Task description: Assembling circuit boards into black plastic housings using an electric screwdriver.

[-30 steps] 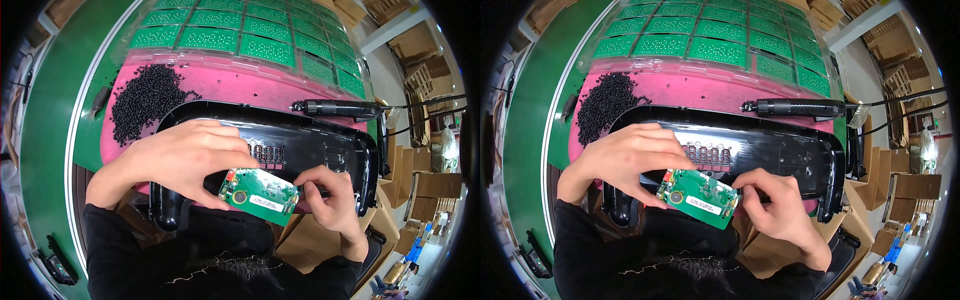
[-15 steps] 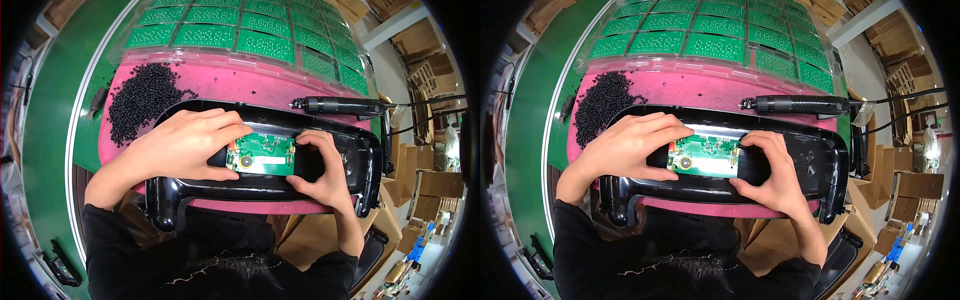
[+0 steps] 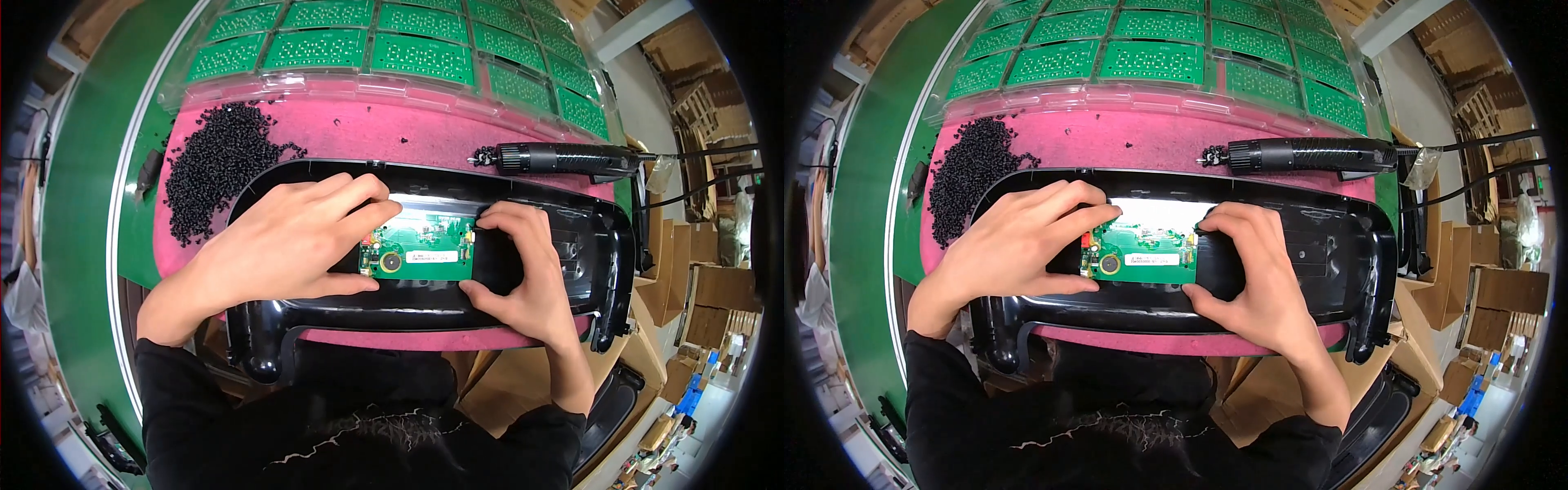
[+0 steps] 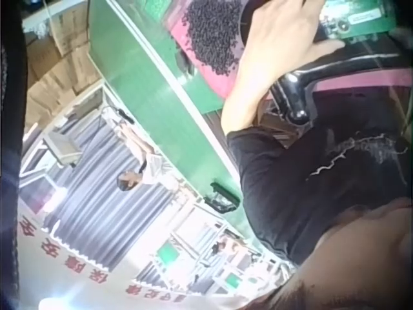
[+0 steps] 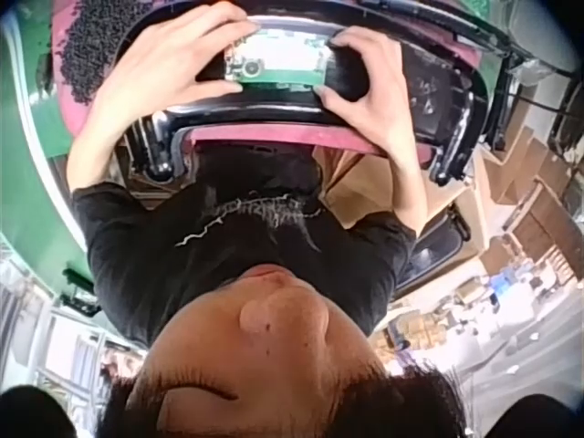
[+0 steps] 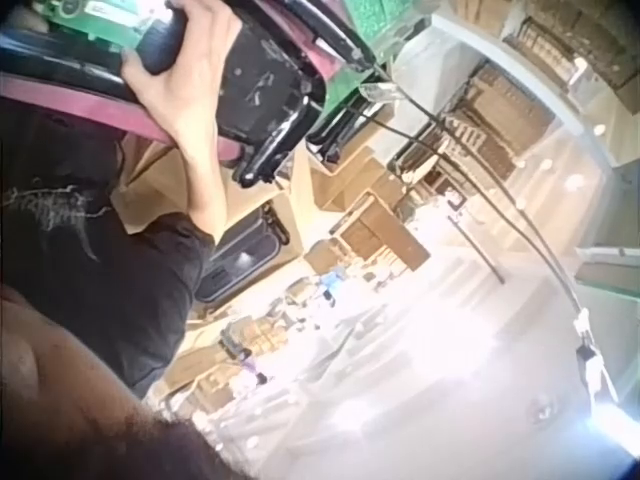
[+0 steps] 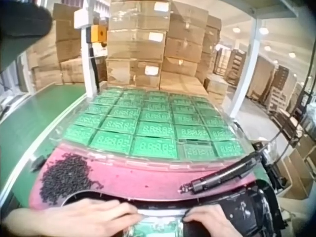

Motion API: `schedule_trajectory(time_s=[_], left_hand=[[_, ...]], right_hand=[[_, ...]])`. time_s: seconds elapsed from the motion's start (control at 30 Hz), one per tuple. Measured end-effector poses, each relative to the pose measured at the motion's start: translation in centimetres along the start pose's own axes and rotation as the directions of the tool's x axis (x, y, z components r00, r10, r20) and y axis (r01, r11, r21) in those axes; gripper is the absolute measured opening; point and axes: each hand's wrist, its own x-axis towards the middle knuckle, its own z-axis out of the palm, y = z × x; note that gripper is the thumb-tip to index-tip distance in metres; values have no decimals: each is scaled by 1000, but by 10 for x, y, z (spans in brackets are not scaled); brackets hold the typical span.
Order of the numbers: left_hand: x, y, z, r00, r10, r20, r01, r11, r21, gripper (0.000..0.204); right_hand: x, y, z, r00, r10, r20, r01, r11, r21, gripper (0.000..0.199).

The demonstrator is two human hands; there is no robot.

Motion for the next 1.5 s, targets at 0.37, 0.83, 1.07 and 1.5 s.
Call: schedule_trajectory(time_s=[0.37,0.83,1.07,1.5], left_hand=[[-2,0,1,1000,-3,-8,3,1000,31,69],[-9,-4,5,997,56,-50,-55,998,27,71],[-9,-2,1,996,80,-43,-80,997,-1,81],[-10,-10,4,996,75,-46,-77,996,-44,75]], right_hand=[[1,-1,1,1000,6,12,-5,1000,-28,60],[6,-20,-25,984,158,-80,-161,987,-25,62],[14,64,-104,875,253,-413,-431,795,-427,46],[97,-5,-17,687,-3,-727,432,806,404,47]])
